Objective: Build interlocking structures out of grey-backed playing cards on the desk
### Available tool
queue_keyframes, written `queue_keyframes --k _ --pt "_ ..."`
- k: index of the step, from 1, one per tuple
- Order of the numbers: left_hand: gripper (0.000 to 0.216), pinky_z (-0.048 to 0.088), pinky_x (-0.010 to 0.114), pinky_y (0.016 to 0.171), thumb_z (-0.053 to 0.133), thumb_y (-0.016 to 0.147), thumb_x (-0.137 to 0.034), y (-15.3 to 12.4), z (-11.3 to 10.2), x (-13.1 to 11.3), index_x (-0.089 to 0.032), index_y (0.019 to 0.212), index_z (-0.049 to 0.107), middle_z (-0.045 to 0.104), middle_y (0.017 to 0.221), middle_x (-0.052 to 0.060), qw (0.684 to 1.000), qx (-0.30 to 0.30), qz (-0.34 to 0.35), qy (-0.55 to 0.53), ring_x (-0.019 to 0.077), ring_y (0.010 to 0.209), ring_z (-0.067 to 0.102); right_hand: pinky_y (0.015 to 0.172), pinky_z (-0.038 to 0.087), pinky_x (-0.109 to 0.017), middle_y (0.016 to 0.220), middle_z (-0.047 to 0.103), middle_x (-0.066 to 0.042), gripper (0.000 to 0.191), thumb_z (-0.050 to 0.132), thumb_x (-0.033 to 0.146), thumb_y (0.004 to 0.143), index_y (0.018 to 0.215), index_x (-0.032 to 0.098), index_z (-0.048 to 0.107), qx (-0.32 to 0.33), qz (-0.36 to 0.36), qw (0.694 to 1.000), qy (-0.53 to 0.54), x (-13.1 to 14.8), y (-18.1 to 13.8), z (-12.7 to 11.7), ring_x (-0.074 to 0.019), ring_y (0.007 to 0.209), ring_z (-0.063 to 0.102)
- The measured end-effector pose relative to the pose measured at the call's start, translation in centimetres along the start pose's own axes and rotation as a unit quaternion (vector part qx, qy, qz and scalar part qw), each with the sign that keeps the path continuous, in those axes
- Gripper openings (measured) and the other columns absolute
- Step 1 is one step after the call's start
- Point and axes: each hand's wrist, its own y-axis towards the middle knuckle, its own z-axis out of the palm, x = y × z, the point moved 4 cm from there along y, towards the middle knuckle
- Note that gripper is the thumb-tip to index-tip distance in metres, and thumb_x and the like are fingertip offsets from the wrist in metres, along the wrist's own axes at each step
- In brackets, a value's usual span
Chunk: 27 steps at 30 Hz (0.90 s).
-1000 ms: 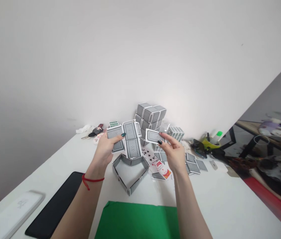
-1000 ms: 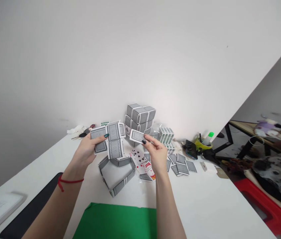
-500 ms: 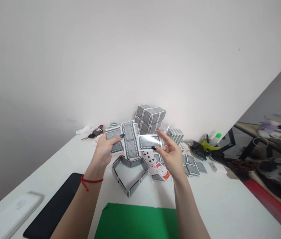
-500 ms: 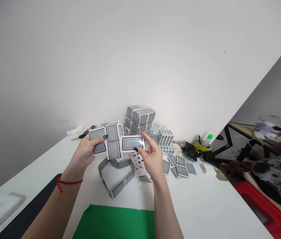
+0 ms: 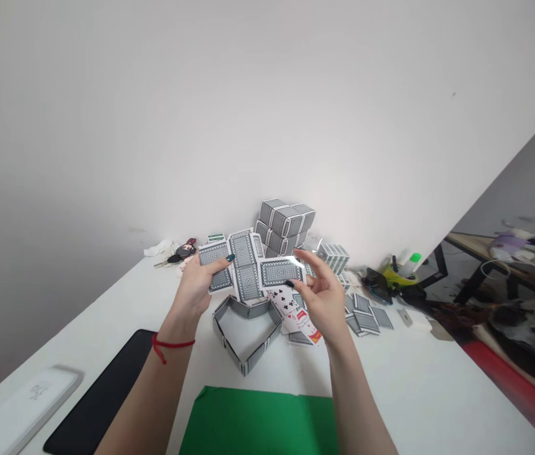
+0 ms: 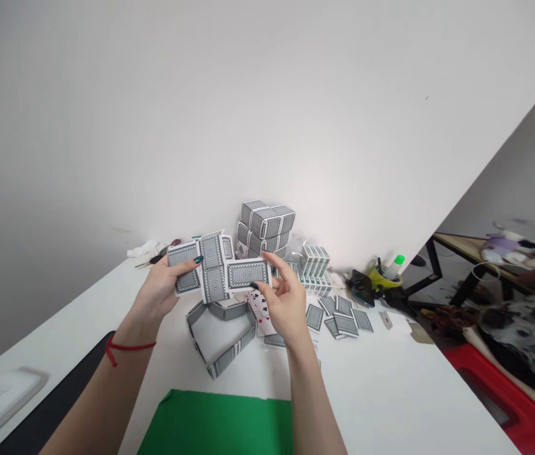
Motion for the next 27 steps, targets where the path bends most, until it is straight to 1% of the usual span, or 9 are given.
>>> queue_keyframes --k 6,8,11,13,16,20,23,25,27 --pt "0.042 0.052 0.034 0.08 0.076 0.051 -0.011 0.0 0.1 -0.1 -0.013 0.091 0.062 0.068 0.103 0.009 1.0 -0.001 0.003 0.01 0.0252 0.098 0.062 0.076 0.055 -0.033 0.123 0.056 -0.006 0.042 0.064 0.021 0.074 0.114 0.027 0.053 -0.032 -0.01 0.999 0.009 0.3 -0.1 -0.5 -0.0215 0.109 0.055" --pt "0.042 0.052 0.035 0.081 0.076 0.051 -0.011 0.1 0.1 -0.1 -0.014 0.091 0.062 0.068 0.102 0.009 1.0 -0.001 0.001 0.007 0.0248 0.097 0.063 0.074 0.055 -0.032 0.123 0.056 -0.007 0.04 0.065 0.021 0.073 0.112 0.027 0.054 -0.025 -0.005 0.999 0.019 0.2 -0.1 -0.4 -0.0203 0.101 0.06" --pt "0.041 0.052 0.035 0.081 0.075 0.052 -0.011 0.0 0.1 -0.2 -0.014 0.09 0.062 0.069 0.098 0.008 1.0 -0.006 0.002 0.002 0.0242 0.095 0.064 0.072 0.056 -0.033 0.124 0.055 -0.008 0.04 0.066 0.022 0.073 0.111 0.026 0.053 -0.005 0.01 0.999 0.038 0.0 -0.1 -0.1 -0.0167 0.083 0.064" --pt "0.04 0.052 0.035 0.082 0.075 0.051 -0.01 0.0 0.0 -0.3 -0.014 0.089 0.062 0.07 0.095 0.007 1.0 -0.012 0.008 -0.001 0.0236 0.094 0.064 0.069 0.056 -0.032 0.124 0.054 -0.008 0.041 0.066 0.023 0.073 0.111 0.026 0.053 0.009 0.022 0.999 0.043 -0.2 -0.1 0.0 -0.0141 0.074 0.064" --pt "0.041 0.05 0.035 0.085 0.075 0.051 -0.01 -0.1 0.0 -0.5 -0.014 0.09 0.063 0.07 0.095 0.006 1.0 -0.017 0.015 0.0 0.023 0.094 0.064 0.063 0.055 -0.029 0.124 0.055 -0.008 0.042 0.066 0.025 0.072 0.112 0.026 0.052 0.027 0.035 0.998 0.036 -0.3 -0.2 0.0 -0.0117 0.066 0.062" --pt "0.038 0.05 0.037 0.086 0.075 0.052 -0.01 -0.1 0.1 -0.3 -0.014 0.088 0.063 0.069 0.098 0.008 1.0 -0.007 0.021 0.008 0.0234 0.096 0.063 0.058 0.052 -0.027 0.122 0.056 -0.007 0.045 0.066 0.027 0.072 0.115 0.027 0.052 0.046 0.046 0.998 0.021 -0.4 -0.4 0.4 -0.0099 0.058 0.058" --pt "0.032 0.051 0.038 0.085 0.075 0.053 -0.012 -0.1 0.4 0.2 -0.013 0.083 0.062 0.069 0.097 0.009 1.0 0.004 0.018 0.01 0.0238 0.095 0.064 0.057 0.052 -0.028 0.125 0.055 -0.007 0.048 0.064 0.031 0.073 0.119 0.028 0.05 0.058 0.057 0.997 0.004 -0.7 -0.6 1.2 -0.0105 0.058 0.058" --pt "0.031 0.051 0.037 0.084 0.075 0.054 -0.013 -0.1 0.6 0.5 -0.012 0.082 0.061 0.07 0.095 0.009 1.0 0.008 0.021 0.01 0.0235 0.094 0.064 0.056 0.052 -0.028 0.128 0.053 -0.008 0.054 0.063 0.031 0.073 0.125 0.028 0.047 0.062 0.062 0.996 -0.01 -1.0 -0.7 1.8 -0.0111 0.059 0.058" --pt "0.031 0.051 0.038 0.084 0.075 0.054 -0.012 -0.1 0.7 0.6 -0.012 0.082 0.061 0.07 0.093 0.009 1.0 0.006 0.025 0.005 0.0232 0.092 0.065 0.055 0.053 -0.027 0.134 0.048 -0.009 0.065 0.063 0.03 0.073 0.133 0.03 0.038 0.057 0.063 0.996 -0.016 -1.5 -0.8 2.1 -0.0112 0.059 0.059"
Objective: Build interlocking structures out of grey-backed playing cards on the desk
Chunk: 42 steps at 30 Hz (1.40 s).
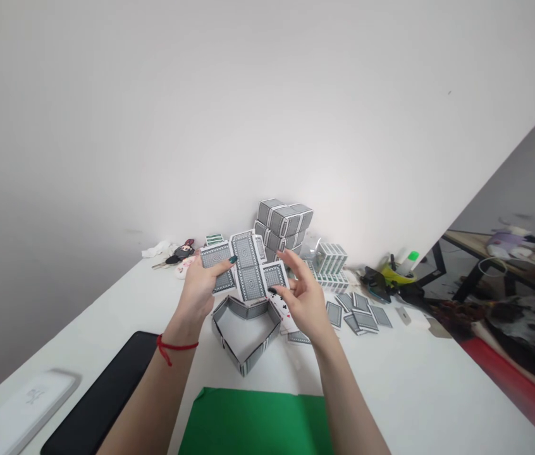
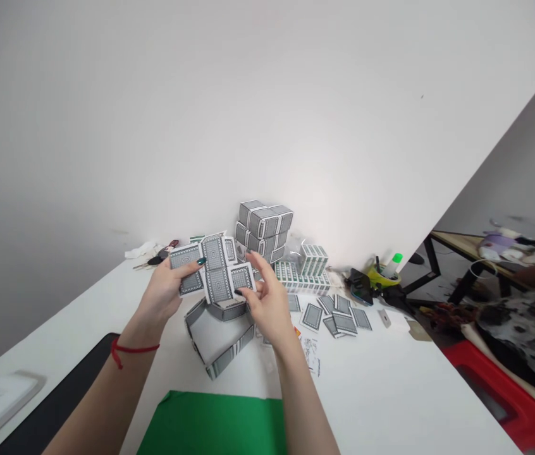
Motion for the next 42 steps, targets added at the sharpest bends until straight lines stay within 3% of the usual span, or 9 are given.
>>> queue_keyframes --k 3,8,17,20,22,25,27,31,42 --pt "0.033 0.05 0.04 0.086 0.075 0.054 -0.012 -0.1 0.1 -0.1 -0.013 0.084 0.061 0.07 0.092 0.008 1.0 -0.009 0.015 -0.002 0.0228 0.09 0.065 0.055 0.055 -0.028 0.133 0.048 -0.008 0.069 0.061 0.028 0.074 0.137 0.03 0.034 -0.011 0.004 1.0 0.002 -0.8 0.1 0.3 -0.0134 0.063 0.062" --pt "0.034 0.05 0.041 0.086 0.077 0.054 -0.015 -0.4 0.3 -0.1 -0.013 0.084 0.061 0.071 0.087 0.007 0.999 -0.02 0.037 0.001 0.0226 0.088 0.065 0.077 0.055 -0.037 0.116 0.063 -0.007 0.046 0.056 0.029 0.078 0.123 0.02 0.054 -0.029 0.013 0.999 0.026 -1.5 0.1 0.8 -0.0228 0.099 0.063" --pt "0.039 0.05 0.041 0.084 0.078 0.054 -0.019 -0.7 1.0 0.3 -0.013 0.089 0.063 0.07 0.094 0.009 0.999 0.005 0.037 0.003 0.0236 0.088 0.066 0.085 0.052 -0.043 0.118 0.062 -0.008 0.045 0.055 0.032 0.079 0.122 0.02 0.055 -0.054 0.045 0.997 0.014 -1.5 0.3 0.6 -0.0245 0.105 0.059" --pt "0.036 0.05 0.04 0.085 0.077 0.056 -0.018 -1.0 1.2 0.7 -0.013 0.089 0.062 0.07 0.094 0.008 0.998 -0.02 0.061 -0.015 0.0229 0.089 0.065 0.089 0.049 -0.046 0.116 0.062 -0.011 0.044 0.053 0.032 0.081 0.122 0.018 0.054 -0.15 -0.004 0.986 -0.074 -1.0 -0.3 0.4 -0.0249 0.106 0.059" --pt "0.037 0.049 0.04 0.087 0.076 0.057 -0.018 -1.3 1.3 0.9 -0.015 0.091 0.062 0.07 0.096 0.008 0.994 -0.053 0.094 -0.026 0.0218 0.091 0.065 0.096 0.043 -0.048 0.116 0.061 -0.011 0.037 0.05 0.03 0.084 0.119 0.019 0.057 -0.214 -0.074 0.96 -0.165 -0.2 -1.0 0.7 -0.0251 0.111 0.055" --pt "0.039 0.047 0.038 0.091 0.074 0.061 -0.02 -2.0 1.7 1.0 -0.016 0.098 0.06 0.068 0.1 0.007 0.986 -0.081 0.138 -0.035 0.0195 0.092 0.064 0.104 0.033 -0.051 0.123 0.057 -0.01 0.034 0.051 0.028 0.085 0.117 0.022 0.058 -0.216 -0.161 0.925 -0.267 0.7 -1.7 2.1 -0.0263 0.122 0.044" --pt "0.041 0.046 0.038 0.092 0.072 0.064 -0.021 -2.5 2.1 0.8 -0.017 0.102 0.059 0.068 0.102 0.007 0.984 -0.079 0.151 -0.042 0.0191 0.093 0.064 0.104 0.032 -0.052 0.132 0.048 -0.011 0.041 0.053 0.031 0.084 0.123 0.02 0.053 -0.186 -0.175 0.92 -0.298 0.8 -1.8 3.0 -0.0277 0.128 0.035" --pt "0.044 0.045 0.038 0.092 0.073 0.064 -0.021 -3.2 2.8 0.3 -0.016 0.106 0.058 0.067 0.104 0.009 0.985 -0.056 0.159 -0.045 0.0205 0.097 0.062 0.104 0.033 -0.051 0.14 0.039 -0.013 0.052 0.053 0.035 0.084 0.132 0.018 0.043 -0.148 -0.159 0.93 -0.298 0.6 -1.5 3.3 -0.0269 0.129 0.033" --pt "0.044 0.048 0.038 0.09 0.074 0.062 -0.021 -3.2 2.9 0.3 -0.017 0.104 0.059 0.067 0.106 0.009 0.985 -0.046 0.164 -0.027 0.0219 0.099 0.062 0.095 0.044 -0.045 0.122 0.059 -0.008 0.051 0.063 0.031 0.074 0.123 0.021 0.055 -0.153 -0.019 0.978 -0.143 -0.2 -1.2 2.3 -0.0268 0.109 0.056"
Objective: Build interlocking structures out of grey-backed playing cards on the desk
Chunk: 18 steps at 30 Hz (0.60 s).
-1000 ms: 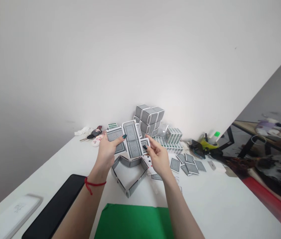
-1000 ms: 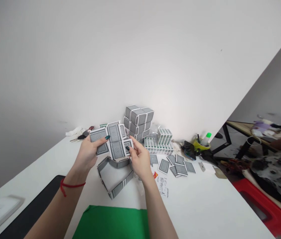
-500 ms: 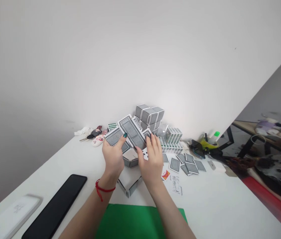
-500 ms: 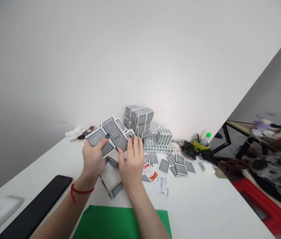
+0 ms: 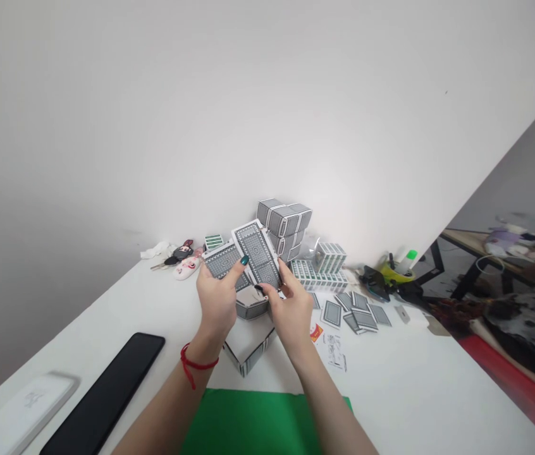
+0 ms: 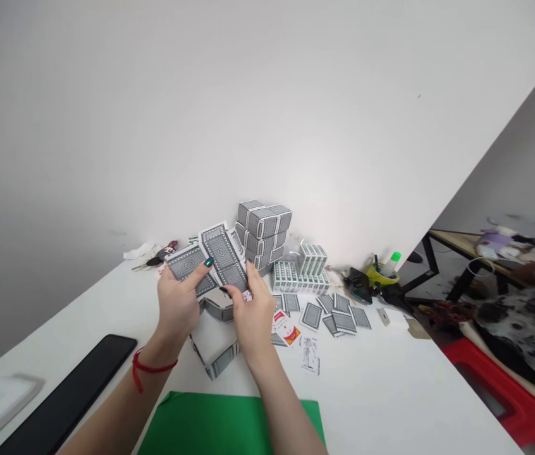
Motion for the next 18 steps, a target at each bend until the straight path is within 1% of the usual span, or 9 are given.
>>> queue_keyframes --k 4,7,10,13,18 --pt "0.046 0.049 0.036 0.088 0.073 0.063 -0.02 -0.16 0.05 -0.03 -0.017 0.106 0.057 0.066 0.107 0.009 1.0 0.001 0.008 0.013 0.0208 0.096 0.063 0.095 0.046 -0.042 0.117 0.062 -0.006 0.042 0.061 0.027 0.073 0.115 0.02 0.061 -0.011 0.059 0.996 0.061 -0.14 -0.04 -0.17 -0.0254 0.106 0.059" --pt "0.044 0.049 0.035 0.088 0.072 0.065 -0.021 -0.34 0.15 0.0 -0.016 0.106 0.057 0.065 0.109 0.01 1.0 0.012 0.007 0.021 0.0213 0.098 0.062 0.093 0.048 -0.039 0.111 0.065 -0.005 0.039 0.061 0.025 0.072 0.11 0.018 0.064 -0.034 0.098 0.99 0.092 -0.32 -0.11 -0.33 -0.0244 0.102 0.062" --pt "0.045 0.049 0.035 0.087 0.072 0.065 -0.022 -0.43 0.15 0.07 -0.016 0.107 0.057 0.065 0.109 0.01 0.999 0.019 0.0 0.031 0.0219 0.1 0.061 0.091 0.049 -0.039 0.106 0.068 -0.005 0.036 0.063 0.024 0.07 0.105 0.018 0.067 -0.048 0.119 0.986 0.108 -0.48 -0.16 -0.38 -0.0244 0.1 0.063" --pt "0.048 0.049 0.036 0.086 0.073 0.063 -0.022 -0.34 0.14 0.21 -0.016 0.108 0.056 0.066 0.107 0.01 0.999 0.028 -0.007 0.038 0.0217 0.096 0.063 0.089 0.05 -0.038 0.103 0.069 -0.007 0.035 0.065 0.025 0.067 0.102 0.015 0.067 -0.055 0.144 0.978 0.143 -0.72 -0.19 -0.39 -0.0246 0.097 0.064" --pt "0.045 0.05 0.038 0.085 0.074 0.062 -0.023 -0.13 0.17 0.52 -0.015 0.102 0.057 0.067 0.102 0.01 0.999 0.027 -0.021 0.032 0.0213 0.09 0.064 0.083 0.052 -0.039 0.094 0.071 -0.01 0.031 0.065 0.028 0.068 0.095 0.013 0.069 -0.054 0.167 0.972 0.159 -1.03 -0.2 -0.47 -0.0246 0.086 0.067"
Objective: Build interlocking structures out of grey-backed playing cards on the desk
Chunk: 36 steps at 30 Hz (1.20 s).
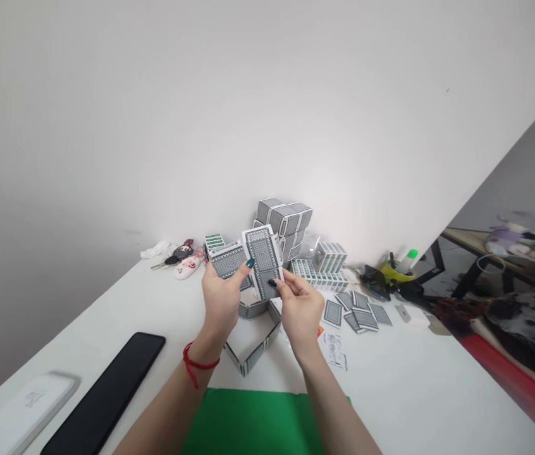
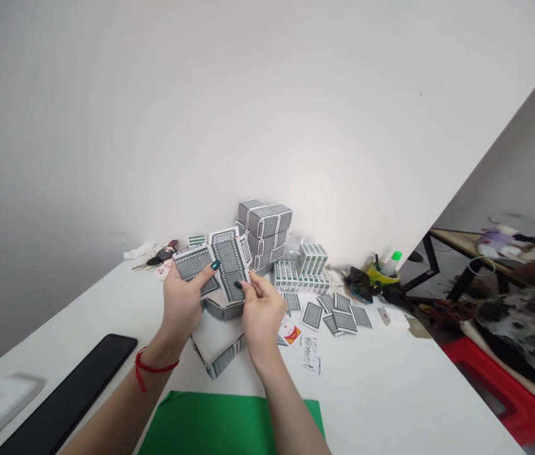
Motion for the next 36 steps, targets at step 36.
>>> queue_keyframes --k 36 --pt "0.042 0.047 0.038 0.089 0.072 0.062 -0.014 1.5 -0.9 1.2 -0.015 0.102 0.06 0.071 0.094 0.007 0.986 0.002 -0.1 -0.134 0.0217 0.094 0.064 0.066 0.054 -0.022 0.078 0.071 -0.004 0.021 0.076 0.025 0.061 0.074 0.014 0.064 0.116 0.224 0.919 0.302 -1.3 1.2 1.2 -0.0128 0.069 0.066"
